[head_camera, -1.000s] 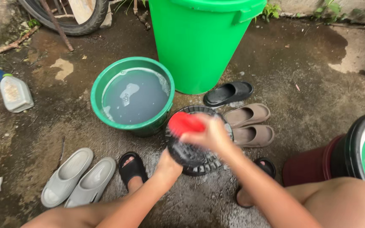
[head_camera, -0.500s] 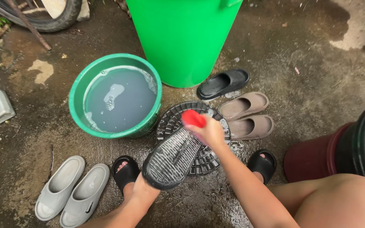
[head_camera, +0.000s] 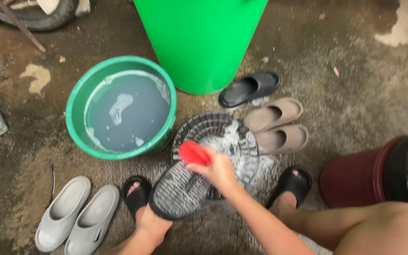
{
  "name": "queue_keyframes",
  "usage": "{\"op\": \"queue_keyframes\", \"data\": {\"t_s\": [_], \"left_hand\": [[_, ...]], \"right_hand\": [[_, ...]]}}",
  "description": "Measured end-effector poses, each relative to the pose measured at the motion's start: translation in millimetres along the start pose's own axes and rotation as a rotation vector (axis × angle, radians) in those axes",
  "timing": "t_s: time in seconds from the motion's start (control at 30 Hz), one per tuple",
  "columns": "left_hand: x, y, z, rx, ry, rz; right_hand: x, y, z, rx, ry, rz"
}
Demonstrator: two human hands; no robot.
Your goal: The person washes a pair of black slides by scrubbing them with a red brush and rinsing them in a green basin filled with soapy water.
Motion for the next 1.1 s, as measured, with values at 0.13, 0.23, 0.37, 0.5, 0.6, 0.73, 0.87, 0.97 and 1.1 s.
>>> {"op": "queue_keyframes", "data": {"t_s": [0.13, 0.23, 0.37, 0.5, 0.6, 0.73, 0.87, 0.97, 1.1], "left_hand": [[4, -9, 4, 0.038, 0.009, 0.037], [7, -13, 9, 0.069, 0.025, 0.054], [1, -24, 14, 0.095, 0.047, 0.073], [-10, -25, 30, 0.332, 0.119, 0.151], [-16, 11, 16, 0.057, 0.023, 0.054], [-14, 30, 30, 0.011, 0.210, 0.113], [-22, 21, 11, -0.130, -0.083, -0.028], [-22, 14, 14, -0.215, -0.083, -0.087], [-30, 20, 20, -0.070, -0.081, -0.066]], "right_hand": [[-11, 38, -38, 0.151, -0.268, 0.091], [-3, 53, -2, 0.017, -0.189, 0.053], [57, 0, 87, -0.356, 0.014, 0.163], [49, 7, 31, 0.026, -0.317, 0.289], [7, 60, 22, 0.221, -0.225, 0.140], [60, -8, 96, -0.010, 0.027, 0.220], [29, -11, 13, 0.064, -0.303, 0.339], [-10, 49, -19, 0.211, -0.239, 0.126], [16, 0, 24, 0.058, -0.002, 0.135]]}}
Point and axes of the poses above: each hand's wrist, its own x-axis away from the middle knuckle, its own y-axis out of the back of the hand, z = x × y, the point moved 10 cm from there along -x, towards the middle knuckle, and after that the axes turned 7 degrees about y, right-handed, at the moved point
